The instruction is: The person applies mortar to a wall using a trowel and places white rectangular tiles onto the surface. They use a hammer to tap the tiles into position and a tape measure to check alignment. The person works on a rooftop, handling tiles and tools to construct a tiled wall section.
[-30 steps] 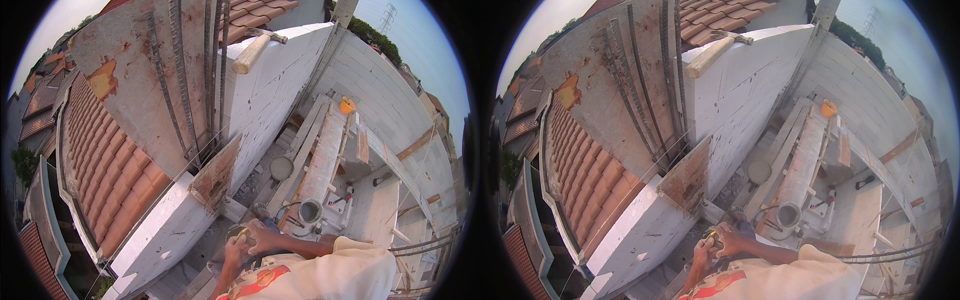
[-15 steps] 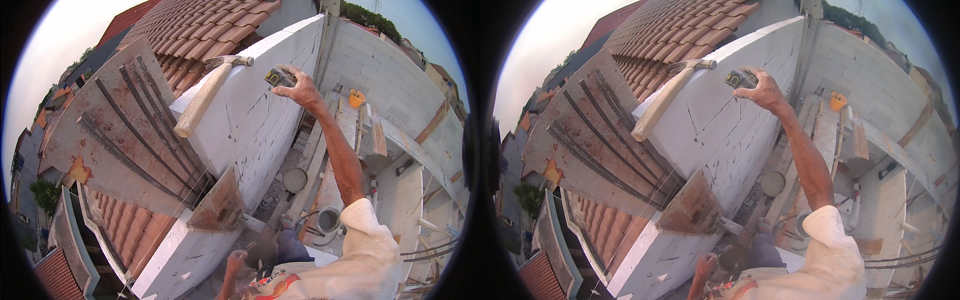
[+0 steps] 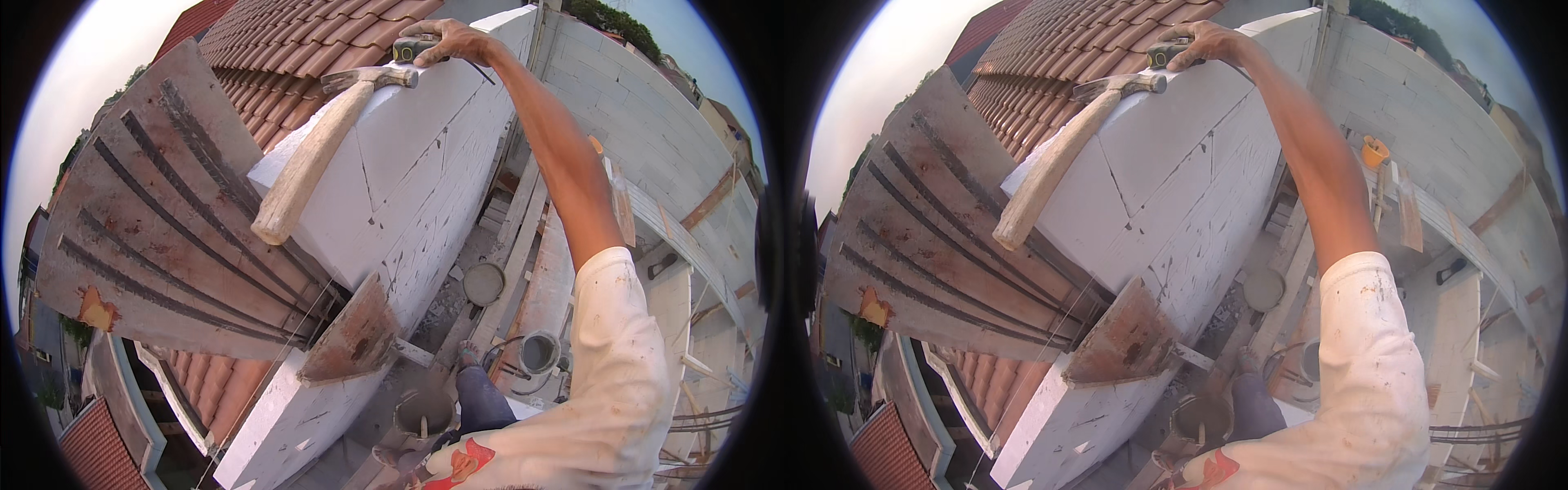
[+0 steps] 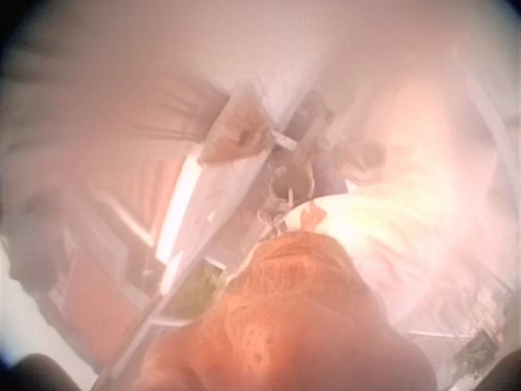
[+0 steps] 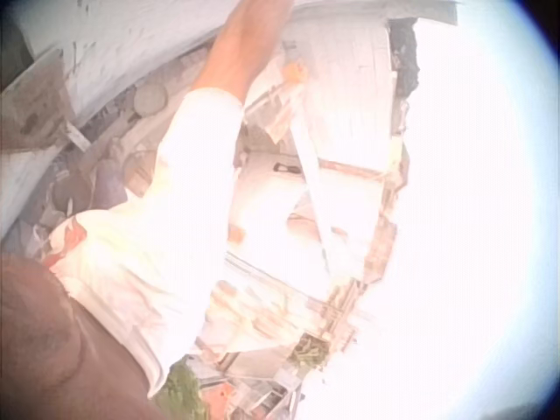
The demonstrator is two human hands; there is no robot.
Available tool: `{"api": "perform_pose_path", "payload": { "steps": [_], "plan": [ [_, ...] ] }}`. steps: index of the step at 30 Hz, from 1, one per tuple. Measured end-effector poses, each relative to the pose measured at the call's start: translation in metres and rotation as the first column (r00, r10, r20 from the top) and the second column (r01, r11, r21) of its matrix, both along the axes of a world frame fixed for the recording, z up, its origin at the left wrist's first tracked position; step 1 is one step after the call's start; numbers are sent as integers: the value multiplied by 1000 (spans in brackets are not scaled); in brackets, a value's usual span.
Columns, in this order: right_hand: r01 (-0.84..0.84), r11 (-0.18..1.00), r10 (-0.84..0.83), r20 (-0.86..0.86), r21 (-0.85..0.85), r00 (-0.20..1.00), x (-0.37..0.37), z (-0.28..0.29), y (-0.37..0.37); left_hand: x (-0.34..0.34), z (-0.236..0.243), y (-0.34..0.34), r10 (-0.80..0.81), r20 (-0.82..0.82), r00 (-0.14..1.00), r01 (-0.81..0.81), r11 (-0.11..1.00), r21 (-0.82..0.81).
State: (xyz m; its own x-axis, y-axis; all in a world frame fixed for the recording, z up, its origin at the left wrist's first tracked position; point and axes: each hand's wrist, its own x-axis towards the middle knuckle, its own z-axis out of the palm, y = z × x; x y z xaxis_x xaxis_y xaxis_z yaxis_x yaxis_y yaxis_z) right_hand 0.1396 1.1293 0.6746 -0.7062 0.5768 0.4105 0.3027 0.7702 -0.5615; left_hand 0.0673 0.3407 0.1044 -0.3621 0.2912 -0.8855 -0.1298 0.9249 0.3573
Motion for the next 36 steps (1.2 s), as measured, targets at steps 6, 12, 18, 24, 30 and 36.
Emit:
{"api": "perform_pose_path", "payload": {
  "steps": [6, 12, 18, 24, 30, 36],
  "plan": [
    [285, 890, -111, -437, 357, 893, 51, -5, -64, -1, -22, -47, -58, 90, 994, 59, 998, -4],
    [399, 812, -550, -331, -425, 767, 168, -254, -236, -38, -24, -29, -80, 166, 983, 39, 971, 237],
    [615, 77, -572, 471, -785, 672, 294, -544, -511, -65, 16, 99, -244, 189, 951, 156, 909, 387],
    [775, -44, -552, 662, -630, 507, 394, -651, -589, -37, 31, 258, -241, 48, 969, 202, 893, 402],
    [756, -224, -424, 760, -615, 492, 484, -619, -478, 16, 24, 443, -147, 184, 972, 57, 906, 419],
    [816, -208, -521, 767, -540, 375, 618, -607, -421, 29, 37, 598, 63, 281, 958, -204, 836, 510]
  ]
}}
